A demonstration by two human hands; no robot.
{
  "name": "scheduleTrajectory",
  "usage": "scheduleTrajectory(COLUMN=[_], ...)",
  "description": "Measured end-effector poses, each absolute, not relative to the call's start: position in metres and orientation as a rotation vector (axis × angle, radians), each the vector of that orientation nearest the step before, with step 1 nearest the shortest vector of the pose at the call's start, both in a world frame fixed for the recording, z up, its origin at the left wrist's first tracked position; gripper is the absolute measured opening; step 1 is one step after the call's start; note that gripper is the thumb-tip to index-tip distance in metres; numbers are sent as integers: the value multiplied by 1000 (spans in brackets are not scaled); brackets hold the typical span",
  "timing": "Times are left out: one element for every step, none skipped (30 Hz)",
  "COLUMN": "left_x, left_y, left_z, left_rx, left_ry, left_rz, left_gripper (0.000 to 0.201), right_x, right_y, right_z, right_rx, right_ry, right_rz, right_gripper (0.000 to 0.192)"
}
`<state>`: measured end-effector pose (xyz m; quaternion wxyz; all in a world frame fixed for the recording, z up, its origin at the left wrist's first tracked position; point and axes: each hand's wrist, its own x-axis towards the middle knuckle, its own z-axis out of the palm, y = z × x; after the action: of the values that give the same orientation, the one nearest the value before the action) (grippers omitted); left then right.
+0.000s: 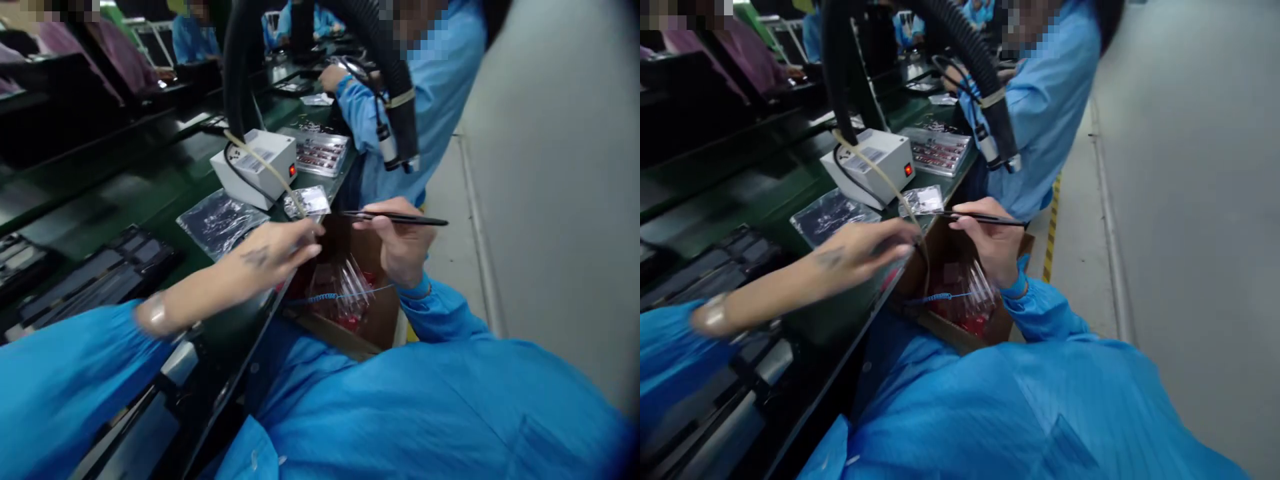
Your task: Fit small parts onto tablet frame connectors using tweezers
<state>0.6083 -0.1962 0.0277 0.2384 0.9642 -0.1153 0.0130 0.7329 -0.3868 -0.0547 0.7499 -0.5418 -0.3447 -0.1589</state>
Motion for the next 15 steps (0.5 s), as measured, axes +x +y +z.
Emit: scheduleTrajectory(left_x=[642,671,695,714,728,738,744,746,745,741,733,722,708,689,667], left_y=[-215,-234,-252,-268,-281,-292,-299,-305,-307,-307,-303,-296,-284,-269,-250], left_z=[22,17,13,10,9,8,8,7,7,7,6,6,7,9,11], left_rx=[2435,2232,2036,1881,1788,1730,1708,1707,1712,1702,1678,1644,1609,1584,1594], left_ry=[-331,-269,-188,-133,-105,-95,-103,-114,-118,-107,-88,-64,-38,-14,4], left_rz=[32,11,-77,-130,-161,-190,-201,-204,-202,-195,-184,-164,-138,-110,-79], left_gripper=[43,47,51,52,52,53,53,54,54,53,52,51,50,50,49], right_x=[742,753,766,778,792,804,816,827,837,844,851,855,857,857,853], right_y=[-400,-411,-420,-427,-432,-434,-435,-435,-434,-433,-433,-434,-435,-437,-438], right_z=[-59,-65,-71,-78,-86,-94,-102,-109,-114,-119,-122,-124,-124,-123,-121], right_rx=[-1160,-1124,-1076,-1019,-960,-909,-874,-852,-842,-842,-855,-892,-944,-1002,-1068], right_ry=[-657,-552,-456,-382,-336,-315,-309,-308,-311,-313,-316,-321,-323,-323,-328], right_rz=[-432,-472,-460,-398,-300,-199,-117,-70,-54,-64,-92,-134,-175,-207,-227], right_gripper=[13,14,16,18,21,23,25,27,29,31,34,38,41,43,43])
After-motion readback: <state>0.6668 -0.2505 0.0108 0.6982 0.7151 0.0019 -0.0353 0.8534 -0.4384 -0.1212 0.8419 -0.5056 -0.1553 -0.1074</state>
